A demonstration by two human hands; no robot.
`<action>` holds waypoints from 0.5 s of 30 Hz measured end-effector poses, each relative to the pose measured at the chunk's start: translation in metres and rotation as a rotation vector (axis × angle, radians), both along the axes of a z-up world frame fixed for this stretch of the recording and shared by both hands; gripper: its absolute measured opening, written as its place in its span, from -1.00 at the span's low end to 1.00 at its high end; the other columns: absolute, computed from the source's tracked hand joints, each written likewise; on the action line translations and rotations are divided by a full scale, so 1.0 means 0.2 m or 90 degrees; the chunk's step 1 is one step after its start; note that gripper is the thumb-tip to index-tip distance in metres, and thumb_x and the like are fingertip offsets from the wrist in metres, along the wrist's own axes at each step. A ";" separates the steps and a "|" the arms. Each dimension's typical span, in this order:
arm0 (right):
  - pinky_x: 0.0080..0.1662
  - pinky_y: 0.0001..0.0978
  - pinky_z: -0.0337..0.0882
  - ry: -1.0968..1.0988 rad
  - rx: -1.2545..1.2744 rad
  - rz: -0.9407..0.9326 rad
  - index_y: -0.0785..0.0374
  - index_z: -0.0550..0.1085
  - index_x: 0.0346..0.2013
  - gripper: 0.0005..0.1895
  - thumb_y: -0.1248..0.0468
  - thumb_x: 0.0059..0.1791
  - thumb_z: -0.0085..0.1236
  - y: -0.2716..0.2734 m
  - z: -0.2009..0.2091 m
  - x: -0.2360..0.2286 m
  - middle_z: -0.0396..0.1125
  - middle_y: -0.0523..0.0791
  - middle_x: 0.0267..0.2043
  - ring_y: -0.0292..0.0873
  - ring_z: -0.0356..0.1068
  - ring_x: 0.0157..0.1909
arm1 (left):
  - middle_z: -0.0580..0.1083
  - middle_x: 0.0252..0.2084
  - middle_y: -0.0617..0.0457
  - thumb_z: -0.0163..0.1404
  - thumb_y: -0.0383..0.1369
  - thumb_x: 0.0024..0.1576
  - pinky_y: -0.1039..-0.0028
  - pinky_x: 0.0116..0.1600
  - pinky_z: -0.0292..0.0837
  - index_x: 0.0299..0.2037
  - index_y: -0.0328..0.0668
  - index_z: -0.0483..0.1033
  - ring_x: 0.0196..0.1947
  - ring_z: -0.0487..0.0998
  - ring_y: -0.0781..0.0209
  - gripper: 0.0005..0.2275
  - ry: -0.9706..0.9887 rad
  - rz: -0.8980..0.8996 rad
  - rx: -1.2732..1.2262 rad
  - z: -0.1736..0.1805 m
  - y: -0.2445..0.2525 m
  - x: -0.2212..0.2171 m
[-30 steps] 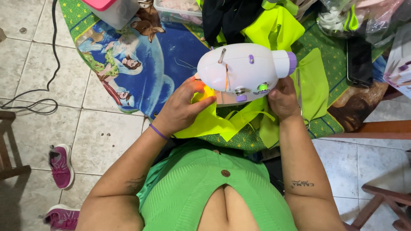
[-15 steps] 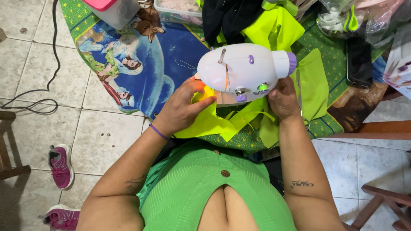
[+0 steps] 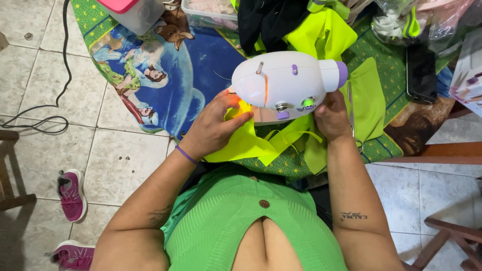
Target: The person cuts a strip of green fabric with scissors and then uses a portable sewing machine to sew the fabric.
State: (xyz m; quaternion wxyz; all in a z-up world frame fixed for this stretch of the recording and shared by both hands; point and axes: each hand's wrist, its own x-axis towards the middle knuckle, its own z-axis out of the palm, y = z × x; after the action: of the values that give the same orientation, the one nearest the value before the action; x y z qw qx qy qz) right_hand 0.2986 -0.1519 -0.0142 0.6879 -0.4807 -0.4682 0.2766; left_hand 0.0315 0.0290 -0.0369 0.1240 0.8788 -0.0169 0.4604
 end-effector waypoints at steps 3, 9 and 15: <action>0.49 0.18 0.23 0.008 0.000 0.005 0.09 0.31 0.47 -0.16 -0.14 -0.03 0.29 0.00 0.00 0.00 0.36 -0.01 0.38 0.12 0.32 0.41 | 0.38 0.01 -0.13 0.06 -0.35 0.38 -0.11 0.46 0.37 0.16 0.03 0.63 0.17 0.55 -0.21 -0.80 -0.007 0.006 -0.010 -0.02 0.00 0.01; 0.47 0.12 0.27 -0.002 0.014 0.001 0.12 0.33 0.47 -0.19 -0.10 -0.01 0.28 0.00 0.00 -0.01 0.38 -0.05 0.36 0.06 0.33 0.40 | 0.39 0.02 -0.12 0.07 -0.31 0.38 -0.27 0.52 0.15 0.17 0.11 0.63 0.19 0.55 -0.19 -0.79 0.017 0.020 -0.008 -0.07 0.04 0.00; 0.48 0.18 0.23 -0.026 -0.006 0.003 0.09 0.34 0.44 -0.23 -0.13 0.00 0.26 0.00 0.06 -0.02 0.38 -0.05 0.34 0.11 0.33 0.40 | 0.39 0.02 -0.12 0.05 -0.29 0.39 -0.38 0.53 0.01 0.19 0.14 0.61 0.19 0.54 -0.18 -0.79 0.046 0.032 -0.009 -0.06 0.03 -0.02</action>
State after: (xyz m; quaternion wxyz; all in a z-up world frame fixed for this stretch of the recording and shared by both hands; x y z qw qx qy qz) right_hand 0.2937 -0.1523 -0.0027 0.6750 -0.4884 -0.4823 0.2706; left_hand 0.0270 0.0355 -0.0484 0.1194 0.8943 0.0129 0.4311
